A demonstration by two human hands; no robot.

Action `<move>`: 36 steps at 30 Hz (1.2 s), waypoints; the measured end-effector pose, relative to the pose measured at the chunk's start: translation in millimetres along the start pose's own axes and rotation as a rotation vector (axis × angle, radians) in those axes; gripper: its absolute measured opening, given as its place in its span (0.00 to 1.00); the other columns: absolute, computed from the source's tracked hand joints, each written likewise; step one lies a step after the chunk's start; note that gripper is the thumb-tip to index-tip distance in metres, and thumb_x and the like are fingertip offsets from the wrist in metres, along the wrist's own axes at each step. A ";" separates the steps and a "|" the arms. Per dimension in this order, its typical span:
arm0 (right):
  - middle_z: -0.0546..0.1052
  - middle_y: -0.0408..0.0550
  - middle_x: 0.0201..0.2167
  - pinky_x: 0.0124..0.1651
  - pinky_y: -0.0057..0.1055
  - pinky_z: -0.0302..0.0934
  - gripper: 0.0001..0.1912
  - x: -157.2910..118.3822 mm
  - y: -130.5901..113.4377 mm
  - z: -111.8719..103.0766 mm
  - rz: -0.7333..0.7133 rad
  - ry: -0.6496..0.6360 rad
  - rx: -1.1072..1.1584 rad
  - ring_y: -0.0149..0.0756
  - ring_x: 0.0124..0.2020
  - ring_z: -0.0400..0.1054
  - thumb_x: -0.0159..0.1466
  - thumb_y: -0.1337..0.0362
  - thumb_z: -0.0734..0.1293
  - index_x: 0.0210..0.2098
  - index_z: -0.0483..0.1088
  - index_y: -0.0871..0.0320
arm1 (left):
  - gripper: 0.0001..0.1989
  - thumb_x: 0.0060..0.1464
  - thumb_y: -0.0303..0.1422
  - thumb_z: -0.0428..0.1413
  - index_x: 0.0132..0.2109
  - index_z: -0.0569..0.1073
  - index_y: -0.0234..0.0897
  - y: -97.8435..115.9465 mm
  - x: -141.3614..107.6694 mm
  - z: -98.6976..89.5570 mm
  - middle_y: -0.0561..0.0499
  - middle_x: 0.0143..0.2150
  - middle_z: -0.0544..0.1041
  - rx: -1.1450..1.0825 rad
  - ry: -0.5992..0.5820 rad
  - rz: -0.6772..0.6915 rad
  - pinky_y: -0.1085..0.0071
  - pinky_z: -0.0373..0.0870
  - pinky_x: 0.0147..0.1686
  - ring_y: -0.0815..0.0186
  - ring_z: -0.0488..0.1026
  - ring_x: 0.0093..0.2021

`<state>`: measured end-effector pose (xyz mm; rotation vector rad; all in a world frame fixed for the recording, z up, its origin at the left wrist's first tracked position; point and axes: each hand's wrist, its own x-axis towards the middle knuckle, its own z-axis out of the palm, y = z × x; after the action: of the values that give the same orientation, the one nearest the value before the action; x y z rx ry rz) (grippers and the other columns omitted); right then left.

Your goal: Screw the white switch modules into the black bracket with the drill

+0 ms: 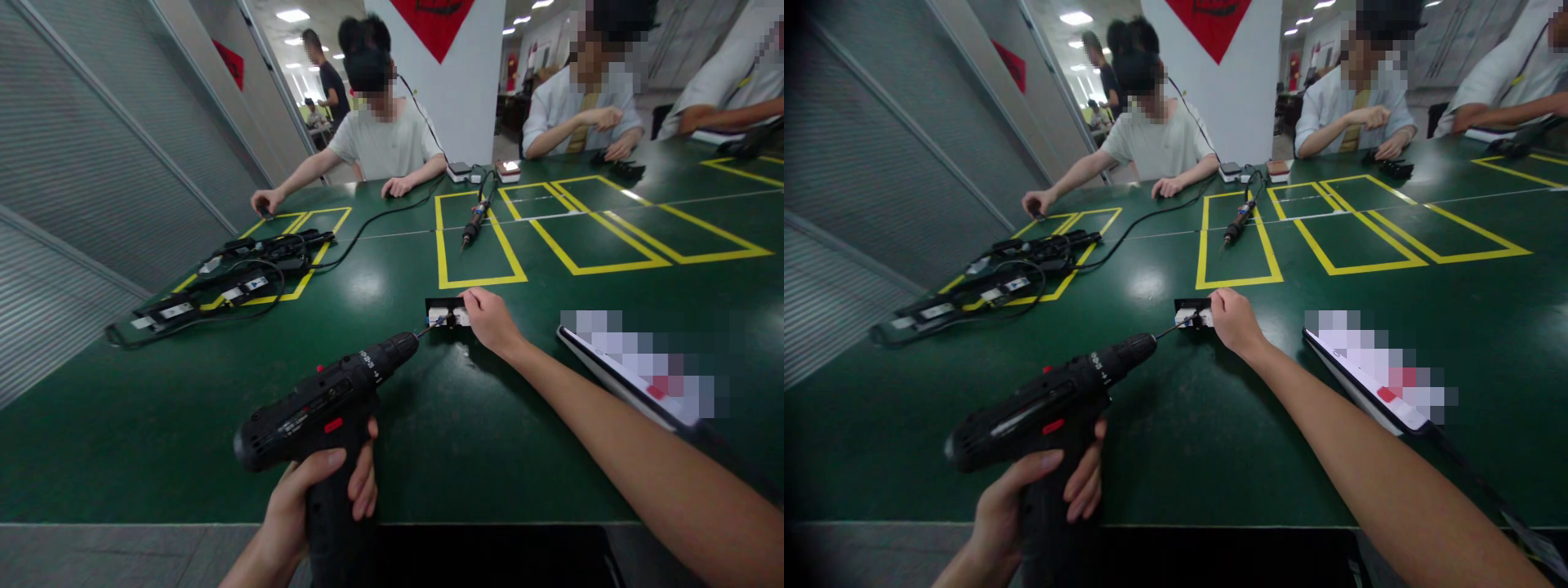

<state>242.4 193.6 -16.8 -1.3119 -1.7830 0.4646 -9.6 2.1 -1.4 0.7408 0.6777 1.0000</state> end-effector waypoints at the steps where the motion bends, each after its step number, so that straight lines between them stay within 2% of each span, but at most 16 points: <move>1: 0.75 0.51 0.32 0.37 0.29 0.55 0.18 0.2 -0.1 -0.1 0.002 -0.003 0.001 0.36 0.33 0.66 0.65 0.64 0.52 0.34 0.72 0.62 | 0.16 0.53 0.34 0.46 0.47 0.65 0.30 -0.1 0.1 -0.1 0.52 0.22 0.65 -0.001 0.001 0.000 0.66 0.65 0.24 0.67 0.65 0.19; 36: 0.75 0.51 0.31 0.37 0.30 0.55 0.18 0.4 1.1 0.7 -0.006 0.008 0.013 0.36 0.33 0.66 0.65 0.64 0.52 0.32 0.71 0.61 | 0.16 0.53 0.33 0.45 0.47 0.65 0.30 1.2 0.0 1.9 0.52 0.22 0.66 0.016 0.015 0.008 0.65 0.65 0.24 0.66 0.65 0.19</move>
<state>242.4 194.5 -17.8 -1.2974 -1.7747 0.4660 -8.7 2.1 0.7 0.7515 0.6974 1.0097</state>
